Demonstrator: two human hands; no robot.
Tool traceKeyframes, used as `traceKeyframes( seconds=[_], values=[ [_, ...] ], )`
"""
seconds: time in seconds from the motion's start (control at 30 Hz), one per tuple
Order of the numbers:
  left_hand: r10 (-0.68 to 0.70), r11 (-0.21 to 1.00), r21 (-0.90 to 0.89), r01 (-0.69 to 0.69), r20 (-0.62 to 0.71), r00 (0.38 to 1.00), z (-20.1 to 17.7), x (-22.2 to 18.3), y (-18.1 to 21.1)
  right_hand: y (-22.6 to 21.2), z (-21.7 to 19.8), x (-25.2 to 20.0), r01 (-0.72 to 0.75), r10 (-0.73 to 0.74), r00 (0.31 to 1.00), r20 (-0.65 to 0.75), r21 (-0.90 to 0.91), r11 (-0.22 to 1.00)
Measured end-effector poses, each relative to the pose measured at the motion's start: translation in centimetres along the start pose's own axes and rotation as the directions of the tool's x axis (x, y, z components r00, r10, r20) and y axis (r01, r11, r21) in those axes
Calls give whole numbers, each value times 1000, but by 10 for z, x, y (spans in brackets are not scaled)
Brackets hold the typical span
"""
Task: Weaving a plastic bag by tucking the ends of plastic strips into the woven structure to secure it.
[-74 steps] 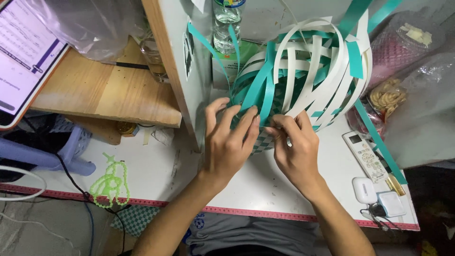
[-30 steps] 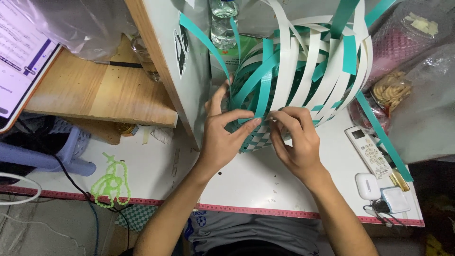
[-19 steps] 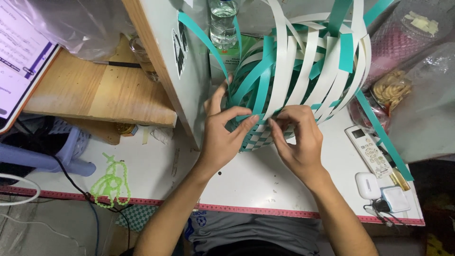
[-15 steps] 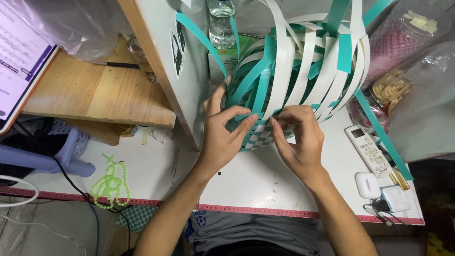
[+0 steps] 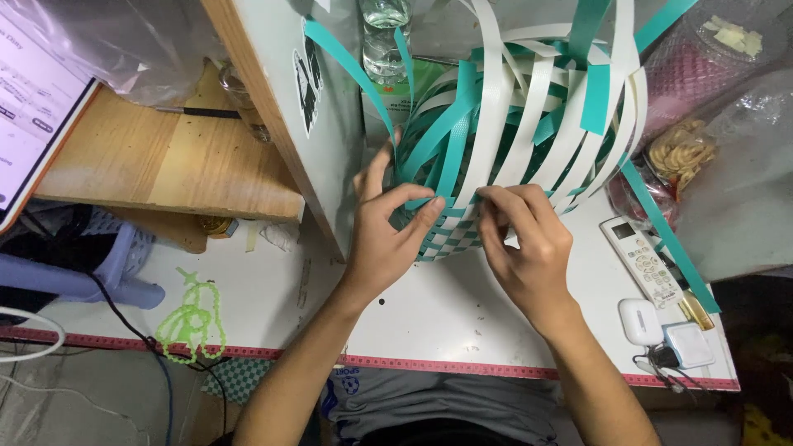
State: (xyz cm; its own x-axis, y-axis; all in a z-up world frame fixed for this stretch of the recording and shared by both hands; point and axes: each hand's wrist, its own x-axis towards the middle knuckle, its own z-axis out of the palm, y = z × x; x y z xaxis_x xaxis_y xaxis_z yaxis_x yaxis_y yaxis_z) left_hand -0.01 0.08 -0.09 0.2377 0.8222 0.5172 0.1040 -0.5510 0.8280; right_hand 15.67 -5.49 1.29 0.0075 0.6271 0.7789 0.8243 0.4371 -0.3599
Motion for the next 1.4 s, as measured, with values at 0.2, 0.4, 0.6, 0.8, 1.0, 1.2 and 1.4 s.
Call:
traceKeyframes(
  seconds=[0.2,0.4,0.6,0.8,1.0,1.2,1.4],
  values=[
    [38,999,29,-38,-9,999,-1,-1,-3,7,13,-10,190,-193,981,-18,-119,975],
    [71,995,68,-73,23,997,-5,-6,-7,-11,9,0,118,-114,993,30,-266,957],
    [162,982,104,-158,-34,986,-3,-8,-11,-13,8,1,52,-29,996,90,-264,963],
    [312,870,423,-253,-77,947,-1,-4,1,-13,7,0,-37,52,994,93,-157,987],
    [7,986,-166,-4,17,1000,-4,3,-10,-14,0,1,-76,91,992,89,-153,985],
    [-19,969,-245,39,80,997,-7,0,-26,-14,-2,0,-118,125,989,79,-90,989],
    [102,957,-278,-82,59,993,-23,-3,-1,-9,-3,1,-162,165,984,68,-44,986]
  ],
)
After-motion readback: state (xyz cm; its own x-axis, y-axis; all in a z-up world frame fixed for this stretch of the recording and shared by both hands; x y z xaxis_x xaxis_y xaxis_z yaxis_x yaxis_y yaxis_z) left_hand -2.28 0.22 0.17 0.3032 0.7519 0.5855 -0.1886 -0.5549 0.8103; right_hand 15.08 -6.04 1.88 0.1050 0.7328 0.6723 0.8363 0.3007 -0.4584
